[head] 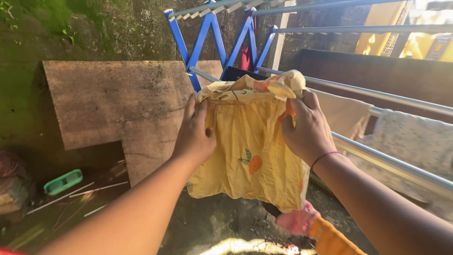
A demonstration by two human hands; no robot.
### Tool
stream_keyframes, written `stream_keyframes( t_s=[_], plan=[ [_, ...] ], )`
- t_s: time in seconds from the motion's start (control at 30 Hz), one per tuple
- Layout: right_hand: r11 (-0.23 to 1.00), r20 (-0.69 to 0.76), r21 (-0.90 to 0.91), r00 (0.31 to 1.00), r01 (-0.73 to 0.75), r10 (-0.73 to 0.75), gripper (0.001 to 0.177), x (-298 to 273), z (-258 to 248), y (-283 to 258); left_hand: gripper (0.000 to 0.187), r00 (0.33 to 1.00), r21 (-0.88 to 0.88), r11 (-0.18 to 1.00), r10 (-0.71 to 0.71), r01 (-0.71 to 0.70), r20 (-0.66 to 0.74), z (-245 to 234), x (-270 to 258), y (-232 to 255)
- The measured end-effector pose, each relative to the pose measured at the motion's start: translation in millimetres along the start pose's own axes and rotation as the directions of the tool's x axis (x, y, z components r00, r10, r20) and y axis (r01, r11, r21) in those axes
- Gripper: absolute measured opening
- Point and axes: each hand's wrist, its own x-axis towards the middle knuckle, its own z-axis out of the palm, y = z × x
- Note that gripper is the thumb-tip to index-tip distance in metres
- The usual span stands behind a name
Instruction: Hanging wet laundry from a basket onto an outdoor drying rack.
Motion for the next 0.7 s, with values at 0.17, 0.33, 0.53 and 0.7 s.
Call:
stream_keyframes(
  t_s=[0.17,0.33,0.53,0.7],
  plan=[
    [0.993,-0.034,-0.066,0.994,0.1,-0.102,0.039,39.1,59.9,-9.5,0.086,0.999,0.032,0.999,0.007,-0.008,0.051,0.2,50.5,-57.1],
    [0.993,-0.026,-0.121,1.0,-0.004,0.001,0.038,76.0,108.9,-34.2,0.084,0.995,0.243,0.97,-0.019,-0.006,0.101,-17.3,88.9,-100.2],
    [0.984,-0.011,-0.178,1.0,-0.029,0.027,0.034,109.3,165.0,-48.2,0.085,0.985,0.275,0.962,-0.036,-0.012,0.168,-23.4,130.6,-150.4],
    [0.979,0.014,-0.204,0.999,-0.03,0.034,0.029,137.2,211.8,-51.9,0.084,0.958,0.036,0.987,-0.163,0.159,0.236,1.6,164.0,-201.0]
  ],
)
